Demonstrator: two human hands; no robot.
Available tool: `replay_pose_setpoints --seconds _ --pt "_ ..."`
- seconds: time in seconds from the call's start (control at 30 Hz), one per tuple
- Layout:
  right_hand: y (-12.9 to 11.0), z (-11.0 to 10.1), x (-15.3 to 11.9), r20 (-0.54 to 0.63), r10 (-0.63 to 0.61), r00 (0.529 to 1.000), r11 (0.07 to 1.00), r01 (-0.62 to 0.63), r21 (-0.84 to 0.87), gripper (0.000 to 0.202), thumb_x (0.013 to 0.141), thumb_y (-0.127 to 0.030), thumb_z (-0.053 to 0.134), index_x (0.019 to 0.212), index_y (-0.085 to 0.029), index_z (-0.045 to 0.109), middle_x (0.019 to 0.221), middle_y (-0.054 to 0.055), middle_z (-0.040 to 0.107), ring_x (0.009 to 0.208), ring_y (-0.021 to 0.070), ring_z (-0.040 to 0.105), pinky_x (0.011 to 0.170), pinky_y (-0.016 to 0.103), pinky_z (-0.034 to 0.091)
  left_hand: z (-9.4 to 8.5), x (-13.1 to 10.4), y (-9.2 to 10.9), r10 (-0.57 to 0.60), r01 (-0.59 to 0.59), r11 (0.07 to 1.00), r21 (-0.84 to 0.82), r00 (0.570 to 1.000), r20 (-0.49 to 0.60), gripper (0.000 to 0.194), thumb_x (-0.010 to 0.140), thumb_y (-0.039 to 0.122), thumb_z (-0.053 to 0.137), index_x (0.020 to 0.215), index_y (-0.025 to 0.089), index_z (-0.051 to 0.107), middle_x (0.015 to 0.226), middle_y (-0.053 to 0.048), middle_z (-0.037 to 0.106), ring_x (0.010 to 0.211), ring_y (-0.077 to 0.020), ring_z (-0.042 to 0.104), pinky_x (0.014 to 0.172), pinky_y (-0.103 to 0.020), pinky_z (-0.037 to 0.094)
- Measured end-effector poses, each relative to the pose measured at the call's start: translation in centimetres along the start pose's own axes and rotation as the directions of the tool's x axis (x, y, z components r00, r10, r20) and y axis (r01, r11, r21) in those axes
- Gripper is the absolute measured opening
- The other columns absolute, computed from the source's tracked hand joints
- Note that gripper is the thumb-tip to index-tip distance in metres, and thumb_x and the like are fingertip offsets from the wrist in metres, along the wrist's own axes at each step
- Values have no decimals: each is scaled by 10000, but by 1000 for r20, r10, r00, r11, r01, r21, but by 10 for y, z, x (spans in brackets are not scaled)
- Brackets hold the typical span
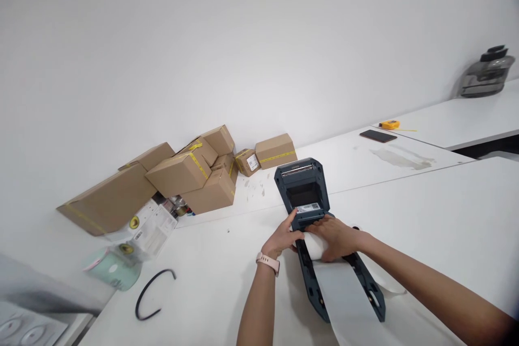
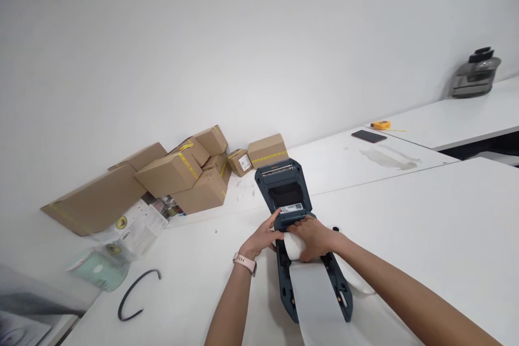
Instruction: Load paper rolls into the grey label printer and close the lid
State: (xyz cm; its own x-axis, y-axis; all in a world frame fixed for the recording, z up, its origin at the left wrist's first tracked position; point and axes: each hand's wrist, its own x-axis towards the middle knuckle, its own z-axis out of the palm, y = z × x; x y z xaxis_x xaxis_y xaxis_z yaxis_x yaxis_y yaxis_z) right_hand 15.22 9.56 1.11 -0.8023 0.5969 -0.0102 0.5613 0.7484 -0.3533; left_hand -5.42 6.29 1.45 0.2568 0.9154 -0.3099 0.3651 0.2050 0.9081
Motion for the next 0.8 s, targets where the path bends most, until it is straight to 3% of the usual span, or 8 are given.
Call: replay_pose_setpoints --seconds 0.13,0.33,0.53,0.67,0.73,0.8 --pt "-5 -7 -1 58 32 998 999 -34 27 907 531 -352 766 1394 -161 565 1368 182 613 1253 420 549 1086 531 366 1 1 0 -13 13 1000 -18 1000 1 1045 733 231 657 1601 247 76 968 -68 688 628 -134 584 528 -251 513" --pt "0 -23 -10 123 -5 992 984 -17 177 941 513 -386 789 1410 -220 560 1423 128 580 1292 429 500 1069 516 404 1 -5 1 -8 8 999 -46 1000 -13 938 758 257 615 1581 336 173 1287 -90 604 866 -178 621 558 -236 540" --pt "11 -34 -18 150 -17 989 938 -36 344 1024 522 -380 803 1481 -224 478 1428 119 570 1334 400 468 1088 484 410 4 -8 -7 -9 7 999 -48 1000 -24 862 810 287 573 1583 301 191 1192 -92 634 910 -199 610 562 -235 524" --pt "15 -47 -46 60 -89 994 823 39 567 1027 587 -458 785 1518 -241 410 1485 100 516 1338 360 496 1101 455 405 6 -9 -10 -11 10 999 -44 999 -38 849 831 326 588 1584 287 197 1110 -96 643 914 -208 604 575 -240 516" --pt "24 -49 -73 -61 -99 993 719 114 686 978 619 -524 752 1495 -220 442 1441 118 558 1281 357 557 1070 449 436 7 -11 -9 -8 6 999 -39 999 -52 840 842 347 596 1583 279 207 1095 -96 638 898 -199 590 593 -243 512" --pt "42 -44 -106 -207 -4 978 667 157 728 926 595 -566 745 1421 -207 530 1370 153 614 1234 378 592 1048 456 451 9 -13 -8 -2 0 999 -36 998 -64 826 851 377 603 1580 283 225 1134 -97 627 884 -189 579 623 -252 514"
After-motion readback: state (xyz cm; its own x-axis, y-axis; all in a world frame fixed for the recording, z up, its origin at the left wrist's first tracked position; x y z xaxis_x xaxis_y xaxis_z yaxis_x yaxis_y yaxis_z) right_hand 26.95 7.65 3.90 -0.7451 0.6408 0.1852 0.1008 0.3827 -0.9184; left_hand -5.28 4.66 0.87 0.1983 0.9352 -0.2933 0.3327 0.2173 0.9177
